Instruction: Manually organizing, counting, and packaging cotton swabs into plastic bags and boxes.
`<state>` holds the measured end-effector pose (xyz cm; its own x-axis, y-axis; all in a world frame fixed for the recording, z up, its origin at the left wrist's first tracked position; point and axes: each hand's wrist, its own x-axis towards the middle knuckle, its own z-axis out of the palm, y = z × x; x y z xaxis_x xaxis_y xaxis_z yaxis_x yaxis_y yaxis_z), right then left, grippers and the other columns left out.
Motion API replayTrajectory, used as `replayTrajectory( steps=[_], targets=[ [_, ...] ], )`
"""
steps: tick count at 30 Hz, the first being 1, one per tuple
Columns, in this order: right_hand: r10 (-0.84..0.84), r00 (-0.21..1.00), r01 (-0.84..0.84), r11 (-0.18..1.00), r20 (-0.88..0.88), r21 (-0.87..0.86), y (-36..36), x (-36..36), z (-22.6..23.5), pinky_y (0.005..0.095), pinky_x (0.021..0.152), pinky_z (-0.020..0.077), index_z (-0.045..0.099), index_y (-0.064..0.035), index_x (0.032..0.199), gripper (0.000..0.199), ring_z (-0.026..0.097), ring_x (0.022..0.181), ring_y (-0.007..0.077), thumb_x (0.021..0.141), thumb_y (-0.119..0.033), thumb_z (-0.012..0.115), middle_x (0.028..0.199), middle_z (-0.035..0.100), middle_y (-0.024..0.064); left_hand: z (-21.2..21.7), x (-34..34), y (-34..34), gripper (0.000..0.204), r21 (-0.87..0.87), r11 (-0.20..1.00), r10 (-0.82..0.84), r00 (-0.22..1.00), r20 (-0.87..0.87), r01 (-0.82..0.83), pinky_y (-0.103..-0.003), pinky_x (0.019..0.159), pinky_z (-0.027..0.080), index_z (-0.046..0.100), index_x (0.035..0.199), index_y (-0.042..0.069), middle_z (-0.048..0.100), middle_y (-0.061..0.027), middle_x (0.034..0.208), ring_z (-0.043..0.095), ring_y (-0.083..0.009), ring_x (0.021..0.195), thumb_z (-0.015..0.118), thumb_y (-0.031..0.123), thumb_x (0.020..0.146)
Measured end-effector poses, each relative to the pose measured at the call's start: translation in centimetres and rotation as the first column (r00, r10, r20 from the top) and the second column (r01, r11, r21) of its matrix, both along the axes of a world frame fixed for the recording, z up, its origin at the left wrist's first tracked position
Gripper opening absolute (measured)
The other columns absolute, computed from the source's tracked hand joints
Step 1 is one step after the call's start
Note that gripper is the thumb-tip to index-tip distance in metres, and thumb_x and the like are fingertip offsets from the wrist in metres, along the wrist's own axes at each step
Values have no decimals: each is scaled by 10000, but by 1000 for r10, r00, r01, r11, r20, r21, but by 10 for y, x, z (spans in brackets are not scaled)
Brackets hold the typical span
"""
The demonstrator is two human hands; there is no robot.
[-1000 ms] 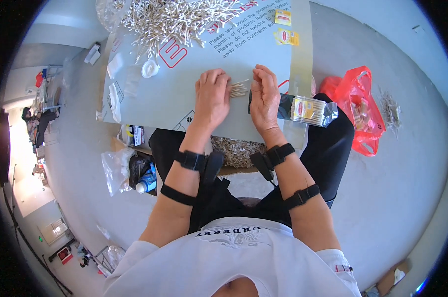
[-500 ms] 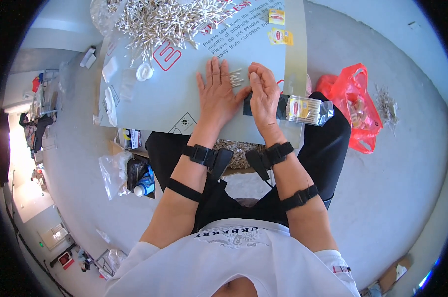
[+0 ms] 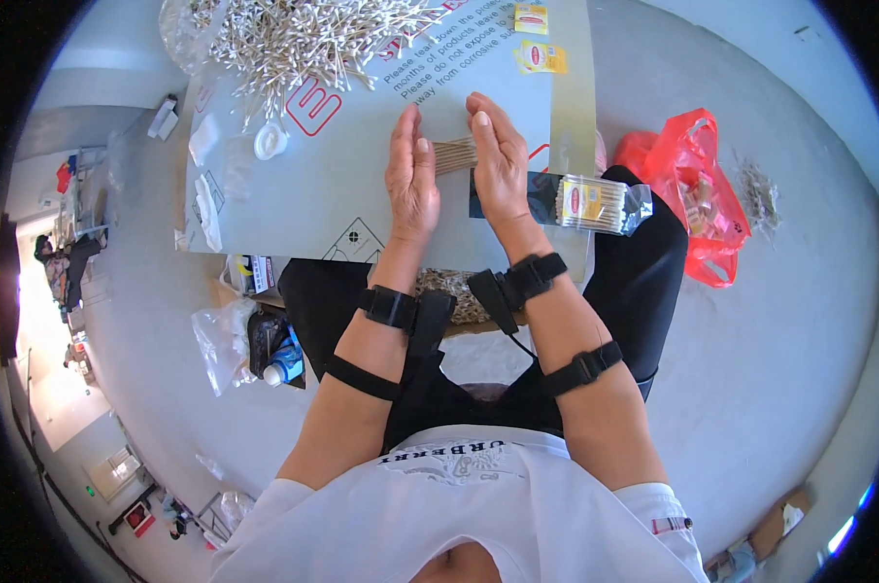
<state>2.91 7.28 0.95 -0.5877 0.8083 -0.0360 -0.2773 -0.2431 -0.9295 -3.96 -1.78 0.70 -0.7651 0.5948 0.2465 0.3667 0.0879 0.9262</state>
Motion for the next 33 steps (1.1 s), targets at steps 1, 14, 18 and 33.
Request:
replayTrajectory(
  steps=[1,14,18,33],
  targets=[
    [-10,1000,10,1000,-22,-19,-1,6,-1,331,1090,416,541,47,1309,393,528,1235,192,1046,-234,460,1324,560,124,0,2,-1,489,1,1000,-3,1000,3,3,-378,1129,320,349,1467,-11,404,-184,1487,389,-265,1382,394,247,1054],
    [-102,868,-357,553,486,753,29,40,14,399,742,524,656,-55,935,168,635,838,329,792,27,625,936,617,125,5,13,-14,471,-413,910,-267,826,-496,47,-455,1096,369,549,1289,-22,503,-175,1371,447,-363,1305,598,-8,820],
    [-147,802,-478,424,579,770,36,30,13,429,715,521,600,-54,857,28,630,818,346,839,-51,579,839,594,117,6,18,-12,476,-460,888,-277,786,-553,-11,-460,1098,357,546,1280,-53,496,-183,1381,435,-360,1315,647,121,848],
    [-249,879,-137,686,407,714,16,33,13,397,639,493,639,-60,844,27,613,726,317,837,-60,666,842,593,98,7,-70,-8,380,-308,901,91,828,-554,-305,-474,983,404,600,1133,-16,587,-217,1160,514,-408,1128,702,136,800]
  ],
)
